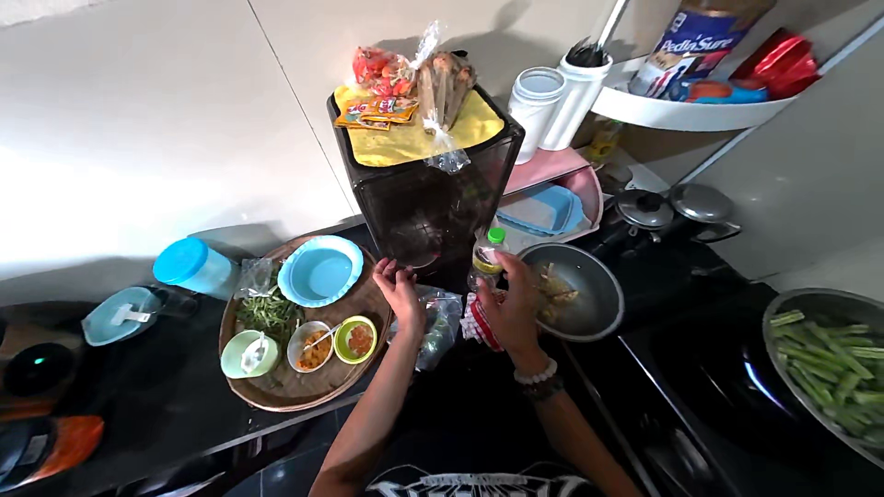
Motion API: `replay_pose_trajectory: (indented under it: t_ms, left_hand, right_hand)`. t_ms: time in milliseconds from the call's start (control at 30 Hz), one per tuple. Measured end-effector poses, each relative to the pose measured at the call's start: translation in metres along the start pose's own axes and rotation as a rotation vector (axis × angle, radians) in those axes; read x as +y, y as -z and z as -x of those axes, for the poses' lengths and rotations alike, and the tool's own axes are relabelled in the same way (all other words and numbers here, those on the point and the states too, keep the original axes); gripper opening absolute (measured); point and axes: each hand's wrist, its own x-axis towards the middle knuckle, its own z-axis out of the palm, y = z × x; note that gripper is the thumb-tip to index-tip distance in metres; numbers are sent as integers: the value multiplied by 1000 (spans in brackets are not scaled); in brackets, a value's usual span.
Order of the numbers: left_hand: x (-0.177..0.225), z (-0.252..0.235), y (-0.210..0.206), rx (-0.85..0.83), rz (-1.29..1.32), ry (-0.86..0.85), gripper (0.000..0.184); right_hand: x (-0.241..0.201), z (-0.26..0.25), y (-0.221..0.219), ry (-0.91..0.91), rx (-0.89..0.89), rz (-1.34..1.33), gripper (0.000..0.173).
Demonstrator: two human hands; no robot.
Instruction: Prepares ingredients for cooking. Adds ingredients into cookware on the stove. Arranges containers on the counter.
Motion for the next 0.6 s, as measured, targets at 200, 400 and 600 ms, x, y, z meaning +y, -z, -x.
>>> replay_pose_trajectory:
  t_ms: [200, 400, 600]
  left_hand:
    - [-20, -8, 24, -98, -318, -197, 52]
    - [-21, 22, 45, -116, -438, -327, 38]
    - [-29, 34, 70, -197, -327, -326, 32]
  right_hand:
    - [-16, -3, -41, 108, -143, -79, 49]
    - [-57, -6, -90, -85, -115, -134, 107]
    - [-49, -1, -120, -6, 6, -25, 114]
